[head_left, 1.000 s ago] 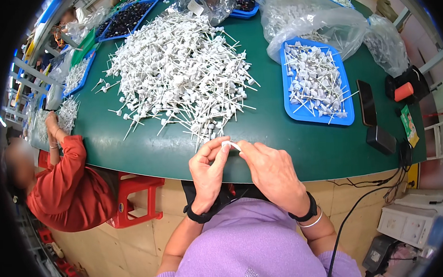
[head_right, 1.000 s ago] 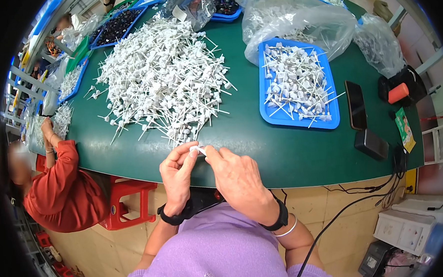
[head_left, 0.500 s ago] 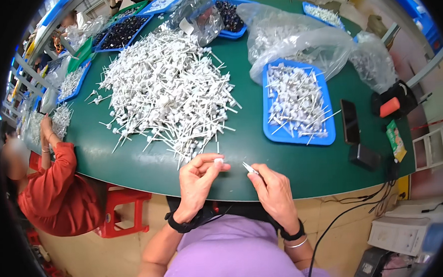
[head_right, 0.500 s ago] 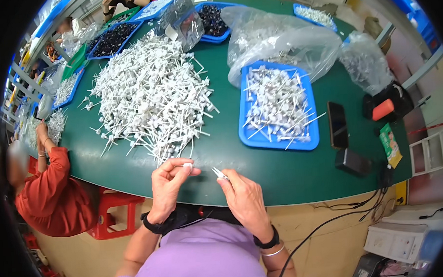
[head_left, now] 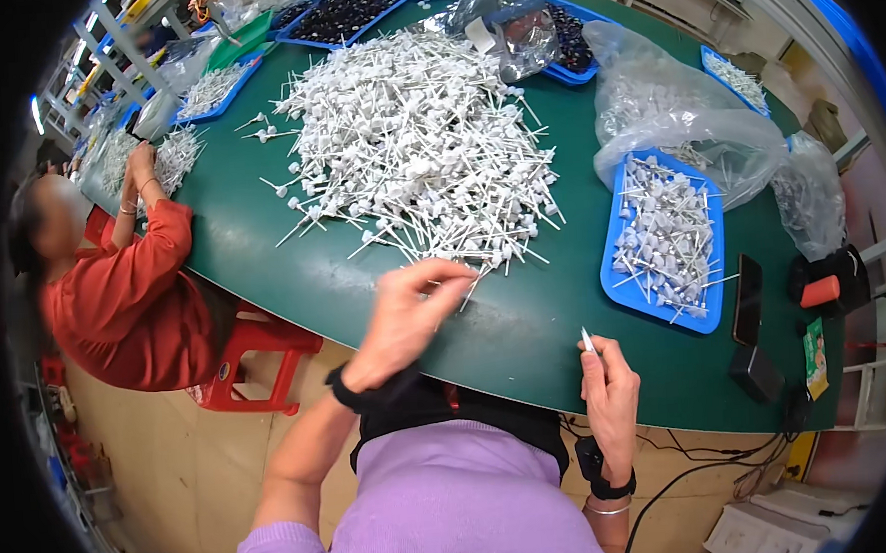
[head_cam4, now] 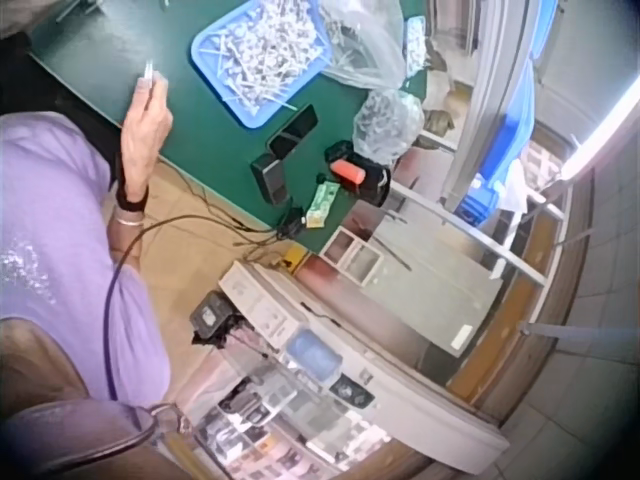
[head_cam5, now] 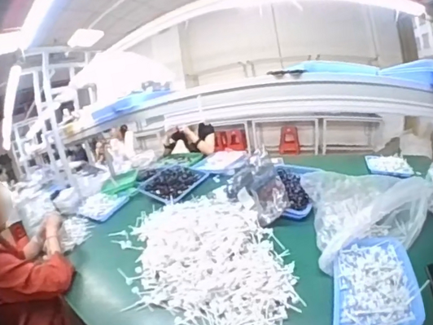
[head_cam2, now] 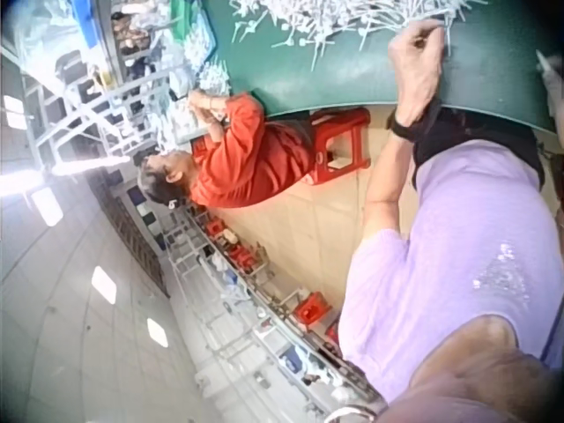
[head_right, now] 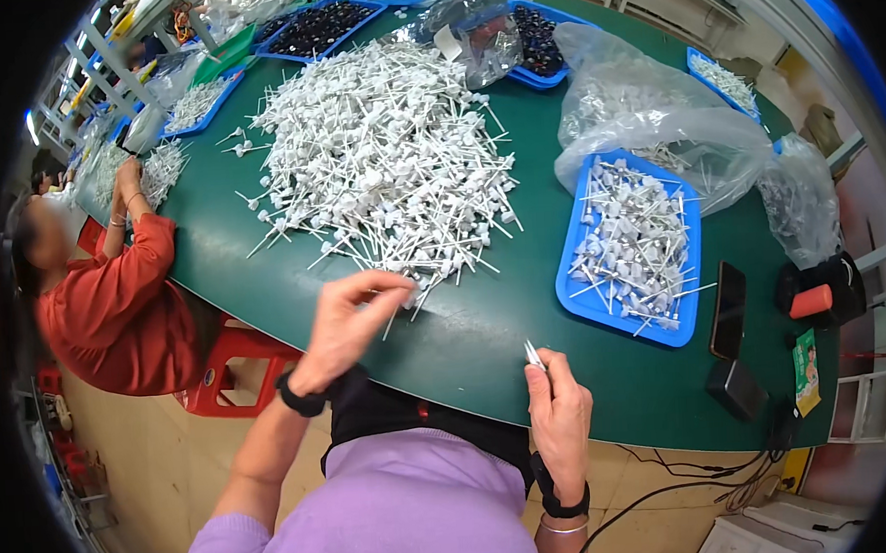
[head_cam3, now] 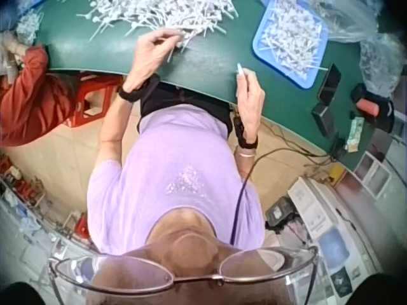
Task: Manually assemble small white plastic components by fitting parts together on a workstation table.
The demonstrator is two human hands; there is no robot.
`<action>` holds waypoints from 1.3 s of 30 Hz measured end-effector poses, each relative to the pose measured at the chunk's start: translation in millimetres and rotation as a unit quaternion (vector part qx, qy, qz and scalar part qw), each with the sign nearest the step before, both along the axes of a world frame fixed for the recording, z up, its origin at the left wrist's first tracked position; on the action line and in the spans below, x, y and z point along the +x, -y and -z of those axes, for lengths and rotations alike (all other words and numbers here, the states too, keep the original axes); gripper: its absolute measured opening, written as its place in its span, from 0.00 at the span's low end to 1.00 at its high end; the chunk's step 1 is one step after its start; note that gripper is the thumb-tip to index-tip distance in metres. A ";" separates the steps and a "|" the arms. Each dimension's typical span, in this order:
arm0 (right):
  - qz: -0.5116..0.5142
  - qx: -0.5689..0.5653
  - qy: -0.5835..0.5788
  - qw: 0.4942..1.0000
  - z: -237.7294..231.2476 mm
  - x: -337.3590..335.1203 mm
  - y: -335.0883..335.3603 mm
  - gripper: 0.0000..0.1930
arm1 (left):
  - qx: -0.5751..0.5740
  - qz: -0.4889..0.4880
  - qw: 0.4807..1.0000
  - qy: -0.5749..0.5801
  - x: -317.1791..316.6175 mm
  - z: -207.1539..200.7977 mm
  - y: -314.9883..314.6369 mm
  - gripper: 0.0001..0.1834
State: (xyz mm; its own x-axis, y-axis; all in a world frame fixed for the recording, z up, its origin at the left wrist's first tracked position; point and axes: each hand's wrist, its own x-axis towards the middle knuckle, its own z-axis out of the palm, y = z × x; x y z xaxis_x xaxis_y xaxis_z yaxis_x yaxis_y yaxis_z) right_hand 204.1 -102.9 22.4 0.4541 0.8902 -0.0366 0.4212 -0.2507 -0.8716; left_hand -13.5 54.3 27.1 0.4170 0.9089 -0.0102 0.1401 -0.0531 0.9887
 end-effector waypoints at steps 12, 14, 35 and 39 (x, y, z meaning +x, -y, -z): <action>-0.135 0.002 0.081 0.987 -8.2 -35.9 -20.5 0.11 | 0.449 0.086 0.840 -0.292 -34.1 18.8 -19.5 0.13; -0.147 -0.007 0.081 0.986 -6.0 -36.3 -18.8 0.11 | 0.467 0.097 0.820 -0.317 -32.7 20.0 -20.2 0.13; -0.183 0.119 0.041 0.975 -27.9 -56.7 -38.6 0.13 | 0.022 -0.061 0.997 0.052 -21.4 12.5 34.4 0.08; -0.202 0.141 0.084 0.966 -29.1 -66.9 -40.8 0.13 | -0.013 -0.078 0.992 0.094 -16.1 19.6 40.4 0.07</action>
